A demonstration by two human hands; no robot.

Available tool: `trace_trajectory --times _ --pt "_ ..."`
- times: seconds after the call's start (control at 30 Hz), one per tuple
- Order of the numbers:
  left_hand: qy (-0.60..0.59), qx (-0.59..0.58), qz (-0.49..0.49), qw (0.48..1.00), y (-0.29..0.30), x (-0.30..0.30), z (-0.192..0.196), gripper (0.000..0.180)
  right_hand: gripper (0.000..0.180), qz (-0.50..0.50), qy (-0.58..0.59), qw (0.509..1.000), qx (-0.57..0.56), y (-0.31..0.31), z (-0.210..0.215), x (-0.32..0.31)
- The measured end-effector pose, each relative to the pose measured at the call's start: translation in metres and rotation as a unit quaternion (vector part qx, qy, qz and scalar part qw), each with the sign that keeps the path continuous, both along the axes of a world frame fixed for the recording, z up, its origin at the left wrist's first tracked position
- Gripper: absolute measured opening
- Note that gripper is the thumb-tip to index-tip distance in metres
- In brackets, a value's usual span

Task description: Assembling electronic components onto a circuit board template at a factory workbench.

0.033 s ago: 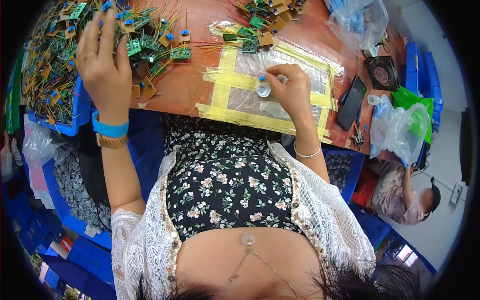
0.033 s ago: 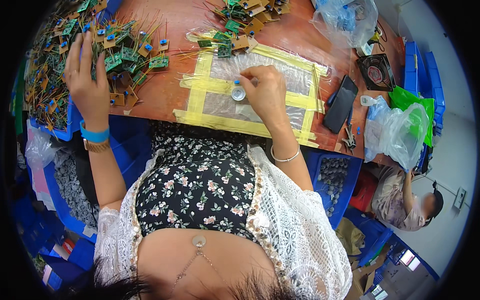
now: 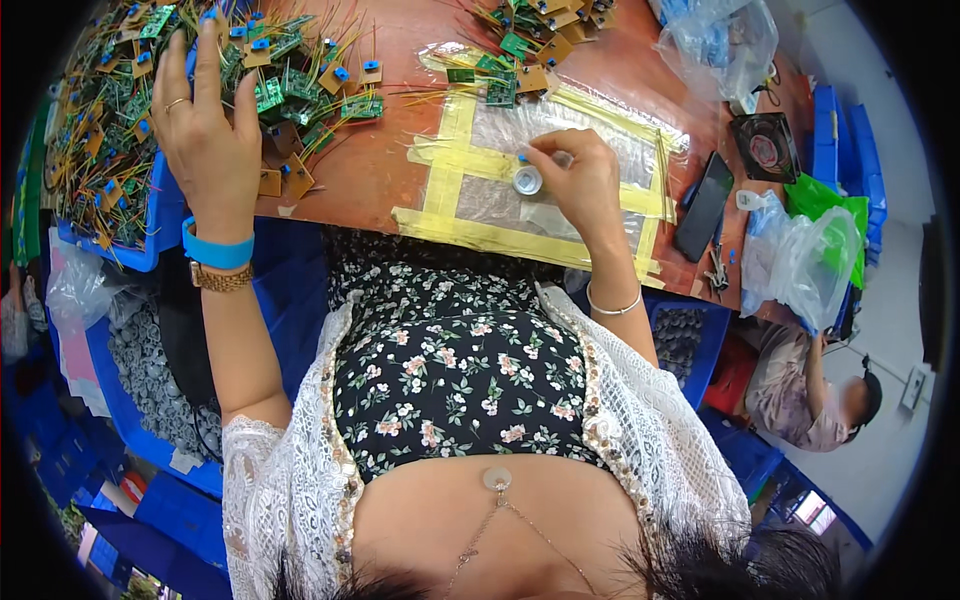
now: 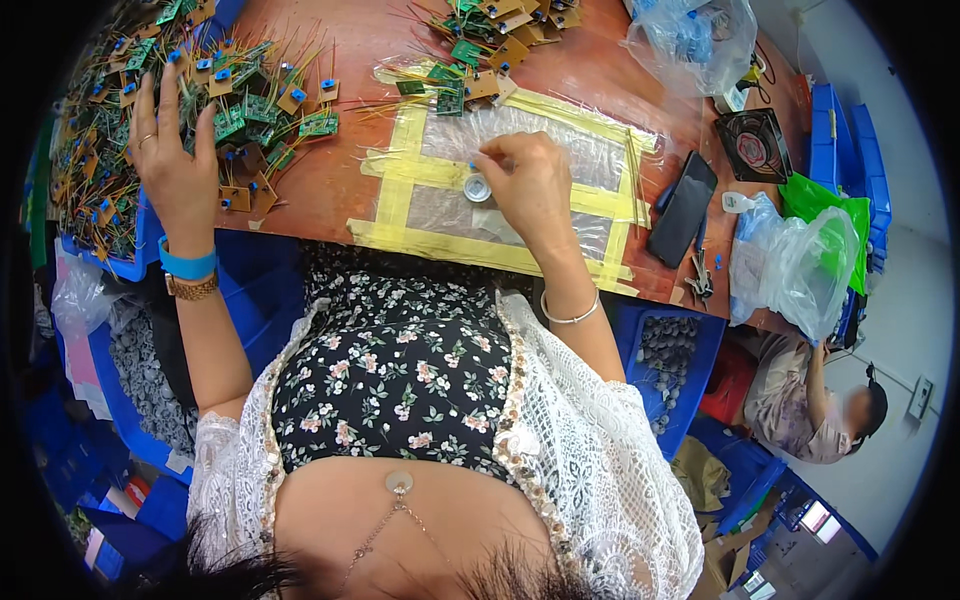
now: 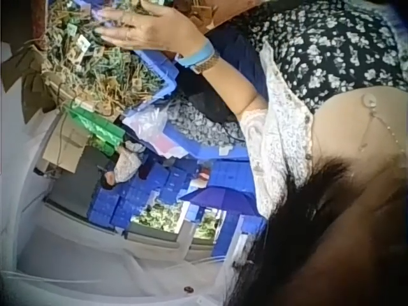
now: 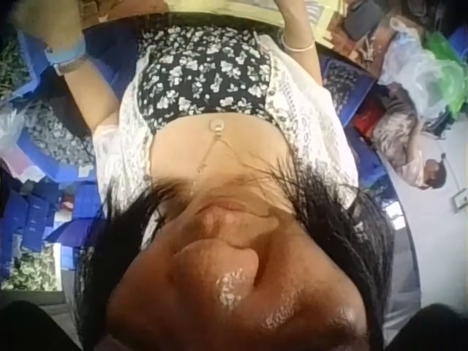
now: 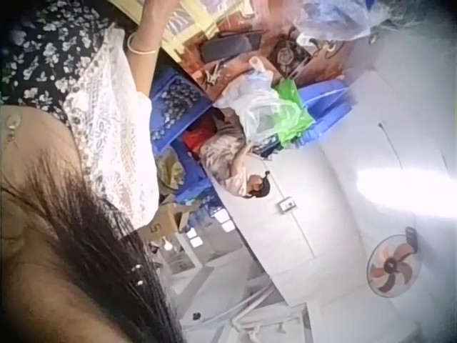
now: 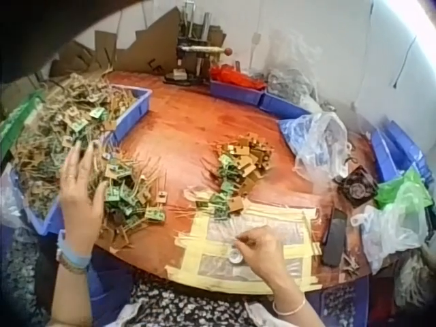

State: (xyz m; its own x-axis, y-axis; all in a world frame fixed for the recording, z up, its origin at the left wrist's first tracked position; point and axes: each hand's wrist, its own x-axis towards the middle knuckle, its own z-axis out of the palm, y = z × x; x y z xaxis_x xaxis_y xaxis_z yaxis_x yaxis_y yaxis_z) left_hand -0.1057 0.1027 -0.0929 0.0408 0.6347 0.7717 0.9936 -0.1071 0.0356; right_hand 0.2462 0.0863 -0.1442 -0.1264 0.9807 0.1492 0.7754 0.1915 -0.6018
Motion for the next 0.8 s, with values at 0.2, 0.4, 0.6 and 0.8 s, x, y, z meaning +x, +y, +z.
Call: trace_trajectory --times 0.2,0.4,0.6,0.8 --pt "-0.08 -0.054 -0.19 0.977 -0.008 0.075 -0.023 0.043 0.009 0.031 -0.014 0.998 0.059 0.007 -0.012 -0.013" --pt "-0.103 -0.174 -0.216 0.955 0.035 0.132 -0.076 0.043 0.006 0.007 -0.037 0.988 0.152 0.013 -0.023 -0.016" --pt "-0.151 -0.184 -0.262 0.935 0.04 0.136 -0.073 0.02 0.006 -0.048 0.0 0.985 0.167 0.02 -0.036 -0.003" --pt "-0.32 -0.071 -0.314 0.891 0.001 0.116 -0.063 0.017 0.014 -0.005 0.049 0.996 0.078 0.011 -0.021 -0.003"
